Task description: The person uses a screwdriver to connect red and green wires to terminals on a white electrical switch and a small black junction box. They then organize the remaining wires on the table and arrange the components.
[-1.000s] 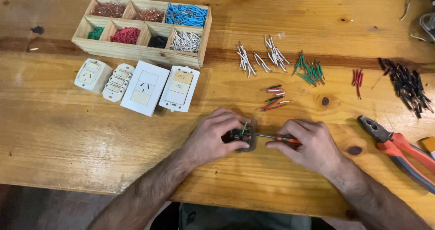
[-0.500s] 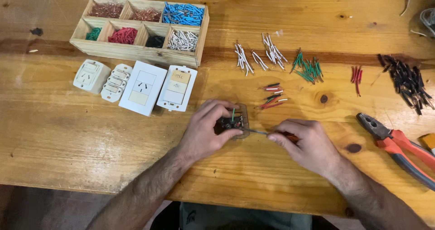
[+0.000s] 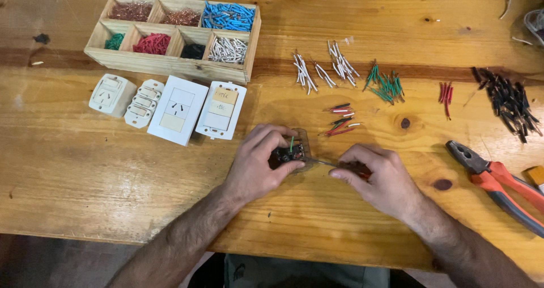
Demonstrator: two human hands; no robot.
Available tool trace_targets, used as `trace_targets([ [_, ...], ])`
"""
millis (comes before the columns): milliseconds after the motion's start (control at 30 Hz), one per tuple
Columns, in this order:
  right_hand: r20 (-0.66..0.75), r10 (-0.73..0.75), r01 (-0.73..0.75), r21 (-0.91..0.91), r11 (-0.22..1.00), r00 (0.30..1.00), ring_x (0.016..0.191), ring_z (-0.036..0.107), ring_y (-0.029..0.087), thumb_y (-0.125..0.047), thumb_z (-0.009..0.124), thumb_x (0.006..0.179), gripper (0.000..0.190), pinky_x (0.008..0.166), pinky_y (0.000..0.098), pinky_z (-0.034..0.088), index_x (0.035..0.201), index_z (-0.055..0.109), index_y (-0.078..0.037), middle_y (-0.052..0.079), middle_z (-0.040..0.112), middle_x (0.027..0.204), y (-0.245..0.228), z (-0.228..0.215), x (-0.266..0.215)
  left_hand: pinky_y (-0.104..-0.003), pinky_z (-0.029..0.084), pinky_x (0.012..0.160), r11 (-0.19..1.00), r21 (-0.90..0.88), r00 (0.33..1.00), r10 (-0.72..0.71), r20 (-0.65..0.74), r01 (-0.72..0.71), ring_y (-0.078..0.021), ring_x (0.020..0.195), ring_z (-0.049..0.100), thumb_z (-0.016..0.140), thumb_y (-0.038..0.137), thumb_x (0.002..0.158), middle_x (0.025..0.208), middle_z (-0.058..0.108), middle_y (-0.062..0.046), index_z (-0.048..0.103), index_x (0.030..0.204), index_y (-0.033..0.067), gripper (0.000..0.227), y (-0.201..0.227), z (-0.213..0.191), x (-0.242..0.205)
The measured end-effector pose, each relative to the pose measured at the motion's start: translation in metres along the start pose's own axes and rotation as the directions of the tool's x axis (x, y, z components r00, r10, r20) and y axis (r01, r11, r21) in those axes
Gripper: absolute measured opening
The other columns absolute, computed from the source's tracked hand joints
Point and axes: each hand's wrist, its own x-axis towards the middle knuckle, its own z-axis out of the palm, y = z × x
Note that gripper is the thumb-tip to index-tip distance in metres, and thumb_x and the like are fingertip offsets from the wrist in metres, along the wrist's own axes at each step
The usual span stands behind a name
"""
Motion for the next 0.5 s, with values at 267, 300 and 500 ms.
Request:
trace_targets([
  [267, -0.104, -0.107, 0.104, -0.032, 0.994, 0.989, 0.066, 0.069, 0.031, -0.022, 0.088, 0.076, 0.023, 0.059, 0.0396, 0.056, 0.085, 0.069, -0.011, 0.008, 0.067, 0.073, 0.014, 0.011, -0.004, -0.045, 0.058, 0.078, 0.998, 0.051, 0.999, 0.027, -0.026, -0.025, -0.0371, 0.095, 0.068, 0.091, 0.017, 0.076, 0.105, 0.07, -0.013, 0.061, 0.089, 0.0039, 0.035, 0.001, 0.003, -0.001],
  [300, -0.121, -0.144, 0.134, -0.086, 0.987, 0.982, 0.067, 0.068, 0.031, -0.024, 0.089, 0.075, 0.025, 0.058, 0.0395, 0.056, 0.083, 0.068, -0.012, 0.007, 0.066, 0.074, 0.015, 0.012, -0.005, -0.045, 0.058, 0.076, 0.997, 0.063, 0.999, 0.039, -0.022, -0.037, -0.0371, 0.093, 0.068, 0.091, 0.018, 0.077, 0.103, 0.07, -0.014, 0.061, 0.089, 0.0033, 0.036, 0.003, 0.003, -0.001],
  [500, 0.014, -0.009, 0.01, -0.017, 1.0, 1.0, 0.057, 0.066, 0.032, -0.026, 0.068, 0.091, 0.013, 0.055, 0.0388, 0.055, 0.086, 0.074, -0.016, 0.007, 0.065, 0.063, 0.018, 0.003, -0.003, -0.045, 0.059, 0.073, 0.999, 0.025, 0.998, 0.034, -0.053, -0.033, -0.0386, 0.092, 0.069, 0.091, 0.017, 0.076, 0.104, 0.071, -0.016, 0.06, 0.088, 0.0028, 0.036, 0.003, 0.006, -0.001],
])
